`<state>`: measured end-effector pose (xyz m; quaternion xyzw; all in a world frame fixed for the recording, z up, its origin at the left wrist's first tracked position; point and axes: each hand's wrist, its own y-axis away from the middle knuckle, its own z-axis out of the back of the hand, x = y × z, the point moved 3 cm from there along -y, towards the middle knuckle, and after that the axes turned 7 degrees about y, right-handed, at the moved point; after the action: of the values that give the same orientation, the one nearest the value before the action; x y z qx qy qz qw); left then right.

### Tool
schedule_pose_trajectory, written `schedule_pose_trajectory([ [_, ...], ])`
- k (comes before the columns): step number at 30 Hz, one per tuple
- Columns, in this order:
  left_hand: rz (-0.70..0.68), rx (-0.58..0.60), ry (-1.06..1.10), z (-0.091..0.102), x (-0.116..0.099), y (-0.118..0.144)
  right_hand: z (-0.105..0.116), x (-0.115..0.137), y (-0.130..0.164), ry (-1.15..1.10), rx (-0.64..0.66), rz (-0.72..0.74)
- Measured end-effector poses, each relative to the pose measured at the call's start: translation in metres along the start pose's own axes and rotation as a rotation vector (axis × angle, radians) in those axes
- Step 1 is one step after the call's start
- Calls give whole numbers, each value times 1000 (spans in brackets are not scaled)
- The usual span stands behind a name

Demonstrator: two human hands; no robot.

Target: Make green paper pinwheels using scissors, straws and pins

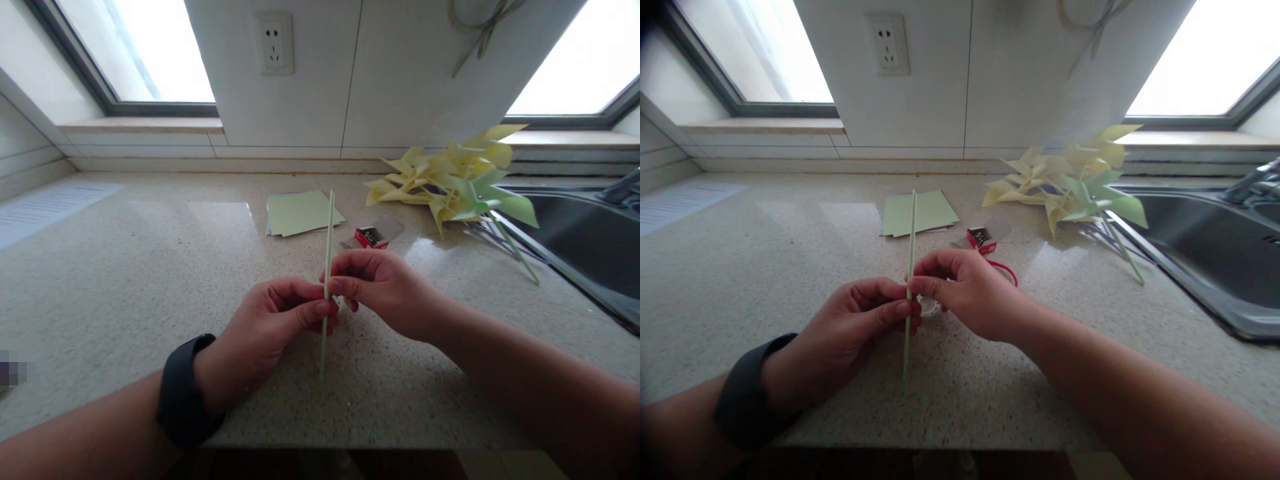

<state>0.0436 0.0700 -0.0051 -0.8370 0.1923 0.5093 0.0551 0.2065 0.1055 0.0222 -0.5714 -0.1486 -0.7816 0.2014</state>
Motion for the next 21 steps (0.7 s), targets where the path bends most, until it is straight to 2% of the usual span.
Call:
schedule_pose_trajectory([
  [5, 12, 70, 24, 1, 2, 0, 0, 6, 1, -56, 53, 60],
  [8, 44, 84, 30, 1, 2, 0, 2, 8, 0, -76, 17, 57],
  [13, 68, 44, -16, 1, 4, 0, 4, 7, -2, -17, -62, 51],
  [21, 104, 209, 87, 0, 7, -1, 2, 6, -1, -88, 50, 113],
])
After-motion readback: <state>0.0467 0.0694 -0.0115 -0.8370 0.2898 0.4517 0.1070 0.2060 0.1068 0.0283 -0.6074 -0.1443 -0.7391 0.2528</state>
